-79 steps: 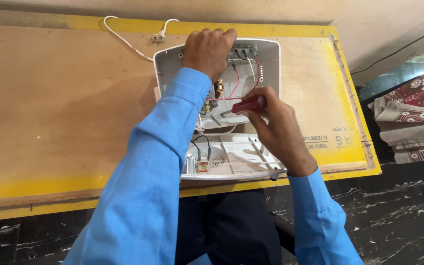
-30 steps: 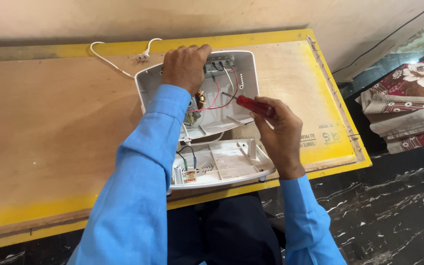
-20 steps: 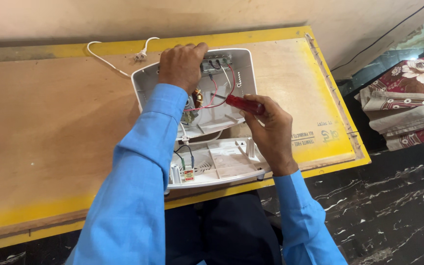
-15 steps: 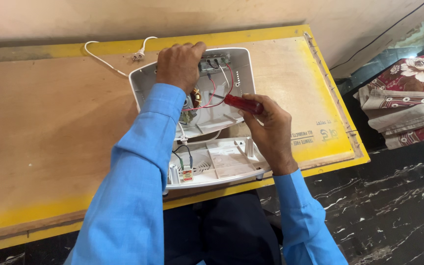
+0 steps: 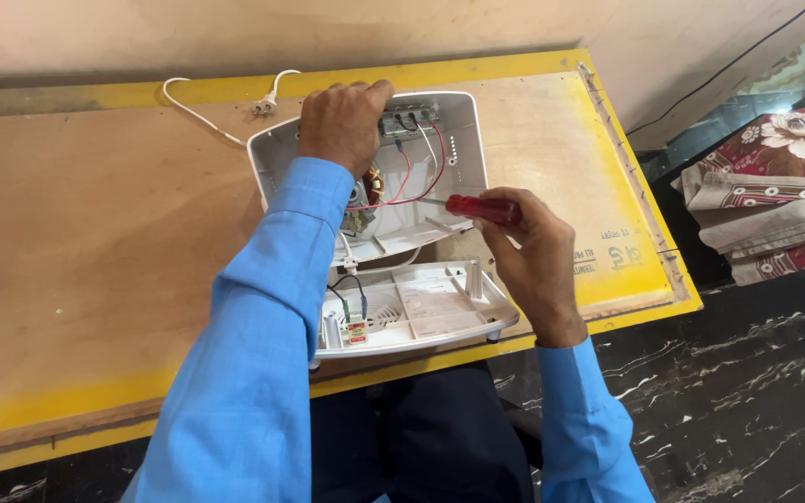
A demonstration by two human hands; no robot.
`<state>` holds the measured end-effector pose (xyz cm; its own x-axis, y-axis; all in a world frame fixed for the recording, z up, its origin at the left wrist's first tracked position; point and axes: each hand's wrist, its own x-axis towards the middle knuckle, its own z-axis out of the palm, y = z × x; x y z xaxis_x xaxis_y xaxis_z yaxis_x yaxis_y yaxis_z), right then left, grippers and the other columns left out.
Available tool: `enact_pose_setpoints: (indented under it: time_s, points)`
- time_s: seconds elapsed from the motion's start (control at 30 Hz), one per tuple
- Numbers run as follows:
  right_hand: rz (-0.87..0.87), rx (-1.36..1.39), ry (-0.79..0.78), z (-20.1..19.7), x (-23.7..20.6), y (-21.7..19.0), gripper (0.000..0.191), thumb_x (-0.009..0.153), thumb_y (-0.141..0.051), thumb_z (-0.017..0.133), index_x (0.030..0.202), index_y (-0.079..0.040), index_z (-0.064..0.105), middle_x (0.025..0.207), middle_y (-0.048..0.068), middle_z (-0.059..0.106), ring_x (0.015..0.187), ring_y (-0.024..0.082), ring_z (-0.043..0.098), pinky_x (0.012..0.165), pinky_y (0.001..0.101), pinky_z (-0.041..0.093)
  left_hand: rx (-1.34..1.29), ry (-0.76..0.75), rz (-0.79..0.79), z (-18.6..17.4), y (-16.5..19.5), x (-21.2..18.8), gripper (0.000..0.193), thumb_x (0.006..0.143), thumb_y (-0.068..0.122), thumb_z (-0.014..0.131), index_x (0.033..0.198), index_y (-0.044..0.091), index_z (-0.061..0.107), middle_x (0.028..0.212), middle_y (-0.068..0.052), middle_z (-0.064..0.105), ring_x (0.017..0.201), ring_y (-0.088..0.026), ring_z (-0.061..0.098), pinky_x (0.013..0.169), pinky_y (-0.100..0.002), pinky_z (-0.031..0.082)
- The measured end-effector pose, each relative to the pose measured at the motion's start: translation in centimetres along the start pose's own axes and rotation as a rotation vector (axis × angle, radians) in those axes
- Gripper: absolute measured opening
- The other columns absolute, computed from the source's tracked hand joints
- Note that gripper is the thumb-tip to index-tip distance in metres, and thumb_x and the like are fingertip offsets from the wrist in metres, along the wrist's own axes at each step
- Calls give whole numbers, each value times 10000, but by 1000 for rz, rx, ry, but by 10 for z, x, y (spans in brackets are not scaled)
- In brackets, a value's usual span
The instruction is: The person repairs a small white electric appliance with its housing opened on a table. They use a red-handled screwdriver to loosen and tighten screws on the motor and terminal block, reposition wires, and manipulate a small component inside the lower housing.
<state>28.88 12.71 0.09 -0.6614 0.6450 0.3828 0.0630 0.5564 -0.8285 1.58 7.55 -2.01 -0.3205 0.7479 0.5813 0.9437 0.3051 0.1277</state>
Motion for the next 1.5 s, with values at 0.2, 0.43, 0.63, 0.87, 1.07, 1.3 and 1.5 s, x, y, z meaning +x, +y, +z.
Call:
enact_pose_setpoints:
  time_s: [0.2,0.43,0.63,0.87,1.07,1.3,1.5]
  points:
    - [-10,-46,61,-11,-7,-7,315,919,51,748,1213,29,637,1143,146,740,1112,214,745,967,324,641,-12,-15,1,-1,-2,1,176,866,25,602,975,135,686,865,-111,732,849,-353,713,707,-526,541]
    - [-95,-161,106,-15,-9,-12,334,914,49,758,1225,27,641,1182,160,716,1130,241,733,963,328,641,-28,-40,23,-3,-2,2,167,866,27,606,971,129,687,864,-114,734,849,-358,711,706,-532,541]
    - [-154,-238,110,-11,-9,-18,323,898,64,769,1201,4,672,1162,144,713,1029,232,732,868,329,622,-39,-27,31,-4,-1,1,175,868,23,606,977,131,690,855,-118,733,846,-360,711,702,-531,543]
    - [-284,-325,37,-4,-5,-21,358,858,84,755,1194,-28,704,1223,132,702,1101,295,706,897,370,588,-20,-26,21,-3,1,3,164,852,39,618,970,133,684,858,-108,731,839,-352,713,685,-525,543]
    - [-364,-435,-19,0,2,-19,338,844,72,745,1166,-29,715,1223,111,705,1149,316,662,959,402,560,-20,-28,16,-4,3,2,177,837,36,615,968,136,680,858,-107,728,838,-352,714,677,-524,543]
    - [-354,-467,-43,0,1,-23,327,838,55,745,1153,-34,727,1201,103,710,1103,312,656,938,413,556,-4,-47,-5,-3,4,2,169,840,36,618,966,133,676,862,-107,730,847,-351,719,668,-532,541]
    - [-385,-479,-22,0,3,-28,340,842,62,739,1167,-38,724,1210,95,712,1129,304,651,957,405,557,3,-46,-15,-4,4,2,195,837,15,610,973,138,678,868,-108,730,852,-346,720,674,-522,543]
